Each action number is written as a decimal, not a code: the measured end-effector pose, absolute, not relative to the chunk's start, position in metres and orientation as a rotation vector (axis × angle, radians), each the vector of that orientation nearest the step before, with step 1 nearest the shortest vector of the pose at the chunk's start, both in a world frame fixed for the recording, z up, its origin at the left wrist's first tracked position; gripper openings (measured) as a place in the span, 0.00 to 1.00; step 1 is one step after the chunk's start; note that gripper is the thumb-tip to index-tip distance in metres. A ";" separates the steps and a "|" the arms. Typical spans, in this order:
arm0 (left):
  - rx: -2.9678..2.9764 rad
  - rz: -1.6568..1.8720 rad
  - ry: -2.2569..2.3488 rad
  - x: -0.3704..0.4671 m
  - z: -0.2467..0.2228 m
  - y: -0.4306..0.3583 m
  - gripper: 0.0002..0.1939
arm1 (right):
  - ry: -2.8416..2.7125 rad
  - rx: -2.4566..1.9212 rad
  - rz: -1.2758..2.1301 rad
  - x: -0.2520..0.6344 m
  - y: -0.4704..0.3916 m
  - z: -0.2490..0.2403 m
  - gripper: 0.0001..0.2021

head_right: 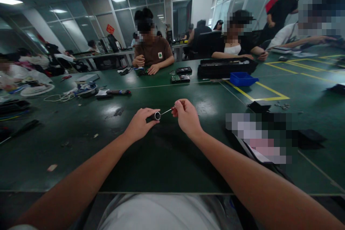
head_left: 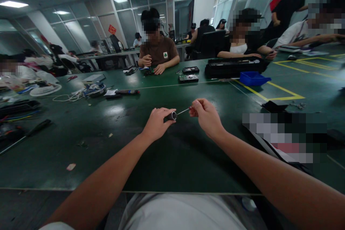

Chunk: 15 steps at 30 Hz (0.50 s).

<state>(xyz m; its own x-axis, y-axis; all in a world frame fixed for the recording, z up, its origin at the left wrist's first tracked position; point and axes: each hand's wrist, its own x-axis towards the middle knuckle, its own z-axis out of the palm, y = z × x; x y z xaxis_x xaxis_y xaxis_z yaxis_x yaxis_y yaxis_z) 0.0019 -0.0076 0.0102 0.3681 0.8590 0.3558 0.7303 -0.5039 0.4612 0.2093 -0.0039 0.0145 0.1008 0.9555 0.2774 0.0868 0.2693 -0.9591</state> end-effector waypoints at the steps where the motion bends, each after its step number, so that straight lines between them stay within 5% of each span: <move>1: 2.394 0.835 1.424 0.002 0.009 -0.007 0.22 | -1.305 -1.116 0.874 0.210 -0.005 0.016 0.11; 15: 2.323 0.835 1.418 0.000 0.002 -0.004 0.21 | -1.506 -1.145 0.526 0.214 -0.015 0.027 0.10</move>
